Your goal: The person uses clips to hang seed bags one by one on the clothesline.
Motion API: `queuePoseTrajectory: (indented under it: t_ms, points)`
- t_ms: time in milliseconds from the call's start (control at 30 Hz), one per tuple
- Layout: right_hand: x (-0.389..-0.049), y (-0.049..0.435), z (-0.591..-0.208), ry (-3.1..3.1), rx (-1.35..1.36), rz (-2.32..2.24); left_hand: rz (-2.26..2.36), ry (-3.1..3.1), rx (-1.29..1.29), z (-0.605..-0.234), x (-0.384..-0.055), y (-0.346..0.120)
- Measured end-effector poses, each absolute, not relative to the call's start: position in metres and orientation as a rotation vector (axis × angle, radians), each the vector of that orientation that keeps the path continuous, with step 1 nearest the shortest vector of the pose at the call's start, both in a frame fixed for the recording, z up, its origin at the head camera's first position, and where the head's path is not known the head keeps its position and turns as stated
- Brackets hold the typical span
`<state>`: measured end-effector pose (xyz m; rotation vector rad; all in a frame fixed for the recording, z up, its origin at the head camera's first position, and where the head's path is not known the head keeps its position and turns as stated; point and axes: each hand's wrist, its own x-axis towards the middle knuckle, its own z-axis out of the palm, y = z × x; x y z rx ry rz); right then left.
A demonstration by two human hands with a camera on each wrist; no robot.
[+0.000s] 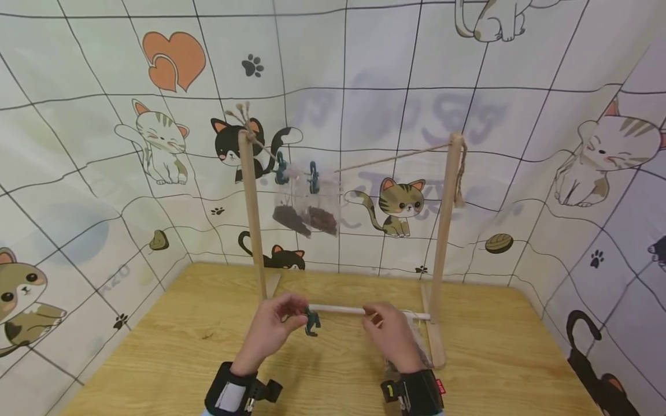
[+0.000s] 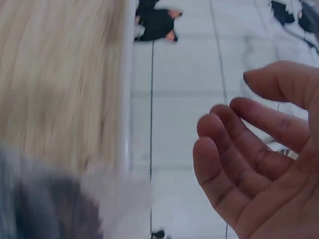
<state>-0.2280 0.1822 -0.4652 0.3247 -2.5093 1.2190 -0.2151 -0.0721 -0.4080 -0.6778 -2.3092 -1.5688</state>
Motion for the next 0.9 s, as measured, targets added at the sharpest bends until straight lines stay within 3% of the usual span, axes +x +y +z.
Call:
queuePoseTrajectory:
  t_ms: [167,367,900]
  points:
    - [-0.233,0.210,-0.472,-2.571,0.187,1.040,-1.562,-2.258,-0.706,-0.395,-0.206,-0.072]
    - [-0.238,0.228,-0.474,-2.685,0.040,0.951,-1.549,-2.312,-0.642,-0.412,-0.217,-0.073]
    - [-0.239,0.232,-0.484,-2.821,-0.034,0.871,-1.533,-2.306,-0.649,-0.426,-0.226,-0.077]
